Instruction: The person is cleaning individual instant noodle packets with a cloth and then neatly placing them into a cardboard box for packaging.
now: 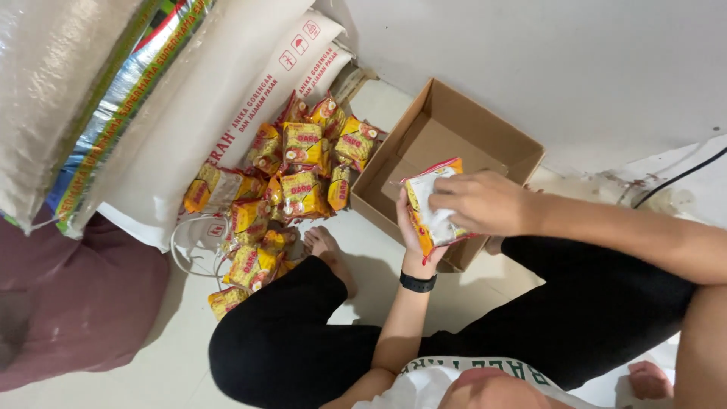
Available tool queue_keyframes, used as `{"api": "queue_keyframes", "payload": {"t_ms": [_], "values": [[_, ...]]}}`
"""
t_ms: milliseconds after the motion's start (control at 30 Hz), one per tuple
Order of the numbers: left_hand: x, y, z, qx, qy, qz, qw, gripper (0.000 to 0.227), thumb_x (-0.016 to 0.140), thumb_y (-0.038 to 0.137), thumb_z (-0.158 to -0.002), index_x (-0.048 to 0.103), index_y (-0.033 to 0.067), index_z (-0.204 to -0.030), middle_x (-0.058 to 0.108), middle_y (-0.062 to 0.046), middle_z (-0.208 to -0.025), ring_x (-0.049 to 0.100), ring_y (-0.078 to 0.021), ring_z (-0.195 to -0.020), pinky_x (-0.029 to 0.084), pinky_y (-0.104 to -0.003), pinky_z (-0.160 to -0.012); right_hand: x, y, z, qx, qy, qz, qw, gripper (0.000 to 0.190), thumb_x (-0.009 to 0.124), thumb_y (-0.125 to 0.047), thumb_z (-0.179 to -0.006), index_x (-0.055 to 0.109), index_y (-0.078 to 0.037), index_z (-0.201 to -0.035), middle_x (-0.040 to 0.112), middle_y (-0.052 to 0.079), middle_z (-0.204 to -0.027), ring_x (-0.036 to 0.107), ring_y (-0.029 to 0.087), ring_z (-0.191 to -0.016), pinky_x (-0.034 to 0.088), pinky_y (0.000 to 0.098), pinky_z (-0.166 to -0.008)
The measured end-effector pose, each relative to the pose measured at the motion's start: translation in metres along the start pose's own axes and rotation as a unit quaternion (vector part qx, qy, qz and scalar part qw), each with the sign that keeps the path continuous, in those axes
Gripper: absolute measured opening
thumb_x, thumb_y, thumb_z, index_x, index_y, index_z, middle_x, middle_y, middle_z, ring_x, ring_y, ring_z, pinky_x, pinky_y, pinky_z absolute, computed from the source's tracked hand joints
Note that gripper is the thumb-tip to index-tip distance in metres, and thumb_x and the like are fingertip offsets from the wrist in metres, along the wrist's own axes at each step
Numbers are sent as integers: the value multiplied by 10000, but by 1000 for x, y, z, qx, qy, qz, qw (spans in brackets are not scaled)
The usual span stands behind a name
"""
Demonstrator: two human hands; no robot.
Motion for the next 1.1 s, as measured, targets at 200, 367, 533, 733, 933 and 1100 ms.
{"api": "queue_keyframes", "payload": {"t_ms": [200, 367, 533, 733, 933, 1100], "values": [[56, -8, -8, 4, -64, 32, 997, 639, 596, 612, -918, 654, 121, -1324, 686, -150, -1245, 710, -293, -1010, 586, -450, -857, -48, -50, 13, -181, 175, 8, 968, 464, 261, -388, -1057, 683, -206, -1119, 621, 65, -1026, 620, 271, -847, 535, 409, -737], [76, -24, -24, -26, -85, 4, 996, 571, 633, 559, -956, 664, 84, -1270, 718, -141, -1155, 726, -279, -935, 588, -423, -854, -96, -2, 34, -23, 203, 32, 978, 474, 345, -510, -1005, 676, -177, -1068, 616, 95, -1040, 639, 330, -883, 520, 450, -737], [39, -51, -45, -175, -62, -71, 980, 612, 614, 593, -971, 672, 43, -1233, 725, -158, -1128, 736, -288, -923, 585, -445, -848, -125, -44, 24, -81, 255, 19, 963, 479, 330, -459, -1050, 615, -141, -833, 500, 74, -814, 537, 304, -617, 462, 405, -535], [113, -1, 6, -150, -55, -241, 957, 834, 558, 717, -927, 506, 57, -1433, 558, -179, -1395, 583, -301, -1237, 429, -506, -1095, -117, -59, 16, -206, 268, -68, 939, 476, 372, -345, -1063, 655, -159, -728, 520, -2, -716, 520, 197, -519, 433, 320, -464], [72, 29, -3, -107, -13, -274, 956, 934, 539, 763, -863, 475, 36, -1446, 575, -184, -1359, 618, -291, -1171, 505, -463, -999, -70, -11, 5, -52, 218, -106, 969, 256, 516, -249, -979, 660, -51, -1054, 674, 176, -1082, 677, 407, -750, 553, 476, -580], [84, 30, 24, -150, 48, -300, 941, 913, 566, 727, -825, 488, 61, -1444, 554, -196, -1408, 631, -317, -1154, 508, -451, -1005, -80, -75, 1, -226, 197, -179, 937, 398, 382, -332, -1069, 679, -132, -897, 615, 77, -860, 602, 249, -620, 506, 377, -503]]}}
Point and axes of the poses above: each hand's wrist, its own z-axis away from the middle knuckle, its own x-axis out of the palm, y = z × x, the point moved 10 cm from there along -z, towards the middle knuckle
